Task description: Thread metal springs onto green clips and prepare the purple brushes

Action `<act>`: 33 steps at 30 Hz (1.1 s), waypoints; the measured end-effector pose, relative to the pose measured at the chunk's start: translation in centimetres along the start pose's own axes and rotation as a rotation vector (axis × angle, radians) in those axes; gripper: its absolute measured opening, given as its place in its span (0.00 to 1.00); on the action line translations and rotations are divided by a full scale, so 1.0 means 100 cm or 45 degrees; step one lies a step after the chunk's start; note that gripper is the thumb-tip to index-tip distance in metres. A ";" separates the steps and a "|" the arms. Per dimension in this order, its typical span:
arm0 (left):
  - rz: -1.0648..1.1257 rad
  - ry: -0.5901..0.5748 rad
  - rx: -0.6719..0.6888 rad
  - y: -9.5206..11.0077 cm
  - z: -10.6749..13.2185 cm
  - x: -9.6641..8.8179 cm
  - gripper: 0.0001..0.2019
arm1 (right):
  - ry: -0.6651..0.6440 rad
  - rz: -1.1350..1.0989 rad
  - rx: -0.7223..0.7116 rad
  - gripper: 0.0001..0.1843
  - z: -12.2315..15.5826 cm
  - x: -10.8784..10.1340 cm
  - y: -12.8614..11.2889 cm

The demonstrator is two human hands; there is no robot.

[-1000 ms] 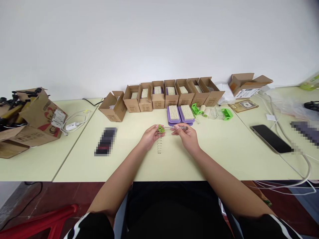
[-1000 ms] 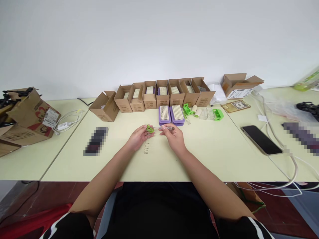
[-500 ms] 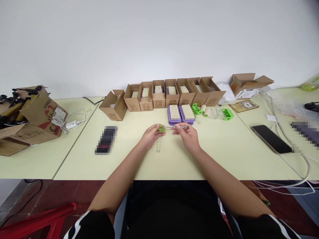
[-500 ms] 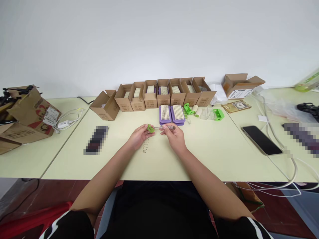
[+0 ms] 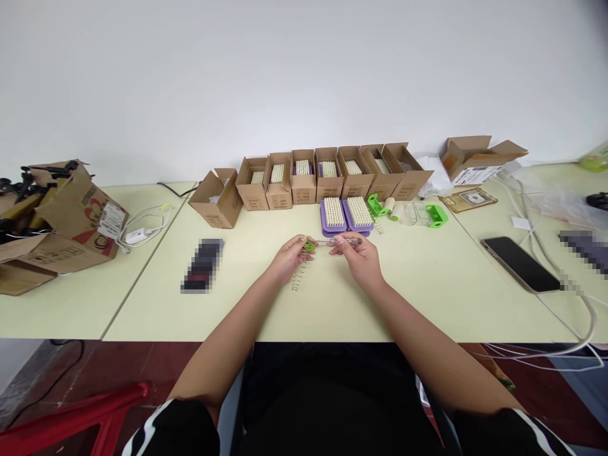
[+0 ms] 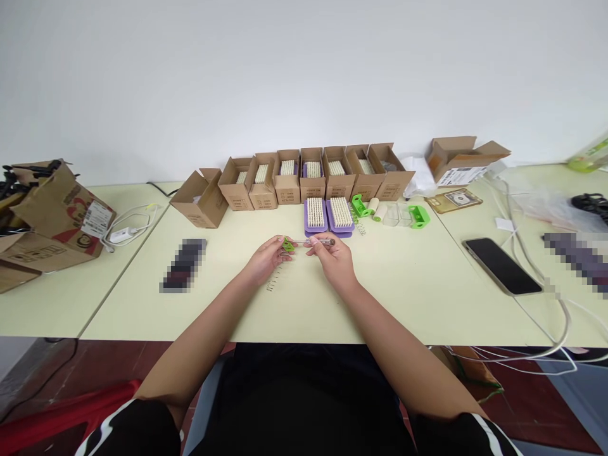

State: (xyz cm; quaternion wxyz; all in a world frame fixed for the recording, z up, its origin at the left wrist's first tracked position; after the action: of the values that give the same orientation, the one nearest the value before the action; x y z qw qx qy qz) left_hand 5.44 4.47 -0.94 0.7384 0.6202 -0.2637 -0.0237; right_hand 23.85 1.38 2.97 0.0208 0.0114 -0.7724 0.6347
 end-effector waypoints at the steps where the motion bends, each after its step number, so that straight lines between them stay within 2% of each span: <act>1: -0.013 0.004 0.003 0.000 0.000 0.000 0.19 | 0.001 0.004 0.000 0.22 0.000 0.000 0.000; 15: -0.114 0.045 0.093 0.004 0.000 0.001 0.18 | -0.095 0.087 -0.049 0.20 0.003 0.006 -0.002; 21: -0.030 0.023 0.062 0.003 0.001 0.002 0.16 | -0.120 0.083 -0.066 0.19 0.007 0.013 -0.005; 28: 0.184 -0.069 -0.003 -0.003 -0.004 0.000 0.14 | -0.114 -0.032 0.073 0.22 -0.001 0.015 0.013; 33: 0.141 -0.031 0.008 -0.004 -0.005 -0.002 0.13 | -0.168 -0.053 0.113 0.23 -0.004 0.018 0.020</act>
State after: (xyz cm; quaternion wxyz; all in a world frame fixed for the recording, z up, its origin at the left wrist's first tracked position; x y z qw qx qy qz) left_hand 5.60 4.89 -1.47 0.7334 0.6065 -0.3068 0.0105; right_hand 21.97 2.12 1.19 -0.0174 0.0699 -0.7428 0.6657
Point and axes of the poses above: each hand's wrist, its own z-axis away from the middle knuckle, its own x-axis out of the palm, y = z × x, the point moved 10 cm from there along -z, towards the middle knuckle, and after that the axes turned 5 degrees about -y, right-handed, at the moved point
